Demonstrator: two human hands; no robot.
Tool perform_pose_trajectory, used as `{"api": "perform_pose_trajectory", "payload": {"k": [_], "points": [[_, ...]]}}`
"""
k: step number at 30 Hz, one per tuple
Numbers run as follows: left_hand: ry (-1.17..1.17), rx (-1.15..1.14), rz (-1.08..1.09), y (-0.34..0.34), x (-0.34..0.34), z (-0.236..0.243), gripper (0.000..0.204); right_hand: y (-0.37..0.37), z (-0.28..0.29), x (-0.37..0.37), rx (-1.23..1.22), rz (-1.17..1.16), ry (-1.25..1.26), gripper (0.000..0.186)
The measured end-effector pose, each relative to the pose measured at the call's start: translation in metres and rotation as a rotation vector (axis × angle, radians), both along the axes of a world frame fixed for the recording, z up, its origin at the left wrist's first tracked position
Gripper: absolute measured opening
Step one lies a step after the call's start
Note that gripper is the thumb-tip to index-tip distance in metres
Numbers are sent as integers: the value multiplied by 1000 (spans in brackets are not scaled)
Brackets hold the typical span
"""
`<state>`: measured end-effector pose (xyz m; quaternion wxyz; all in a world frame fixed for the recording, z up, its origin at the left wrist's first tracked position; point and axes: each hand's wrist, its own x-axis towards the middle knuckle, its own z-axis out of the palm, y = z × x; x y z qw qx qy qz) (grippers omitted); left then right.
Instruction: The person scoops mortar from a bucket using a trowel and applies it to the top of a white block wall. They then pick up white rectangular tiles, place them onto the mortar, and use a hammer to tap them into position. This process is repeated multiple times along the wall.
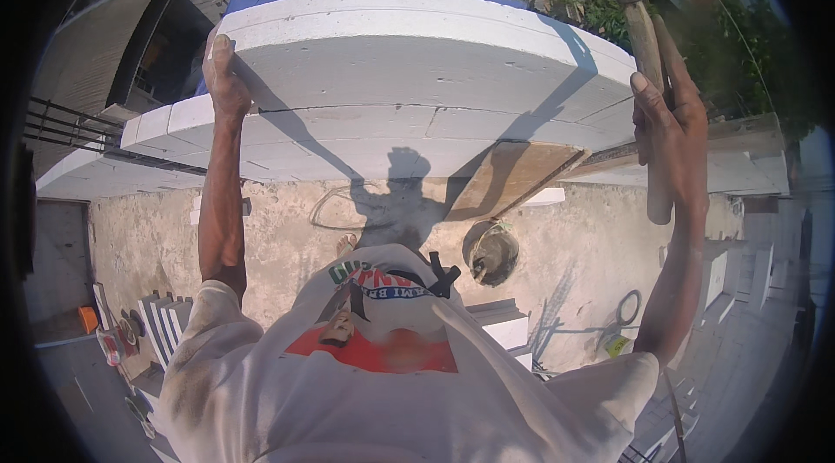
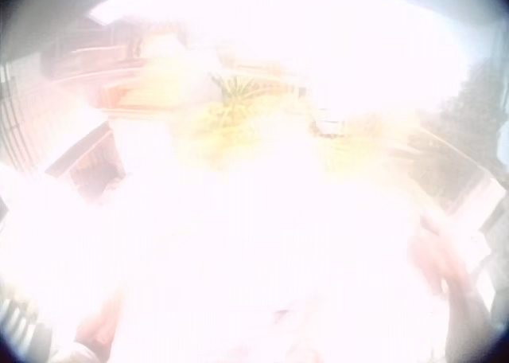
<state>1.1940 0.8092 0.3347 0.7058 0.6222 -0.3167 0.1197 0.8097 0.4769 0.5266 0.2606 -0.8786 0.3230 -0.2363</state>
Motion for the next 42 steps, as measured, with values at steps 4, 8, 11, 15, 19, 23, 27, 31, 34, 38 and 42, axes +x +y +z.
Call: {"api": "perform_pose_trajectory", "payload": {"k": [4, 8, 11, 15, 19, 23, 27, 31, 34, 38, 42], "points": [[32, -4, -28, -4, -5, 0, 66, -19, -1, -29, 40, -63, -45, 64], [23, -12, -20, 0, 1, 0, 64, -21, -1, -33, 62, -78, 229, 63], [36, -27, -30, -4, 0, -4, 67, -24, -8, -38, -82, -125, 75, 63], [22, -12, -86, 1, -3, 1, 67, -20, -17, -33, -180, -37, 180, 65], [-16, -25, -47, 0, -5, 3, 66, -1, -9, -15, -83, -2, -5, 65], [-35, -35, -67, -6, -5, 4, 66, 12, -23, 7, -16, 26, -26, 64], [-34, -22, -17, 5, -4, 5, 68, 55, -4, 46, -86, 166, 224, 62], [-2, 1, -22, 0, -10, 8, 69, 53, -11, 49, 30, 159, 131, 62], [5, 20, -22, 3, -9, 9, 72, 60, -9, 62, -49, 213, 220, 62], [-49, 9, 18, -2, -8, 5, 69, 45, -13, 48, -103, 137, 220, 63], [6, 57, -63, 3, -6, 10, 75, 36, -24, 37, -252, 118, 269, 65]]}}
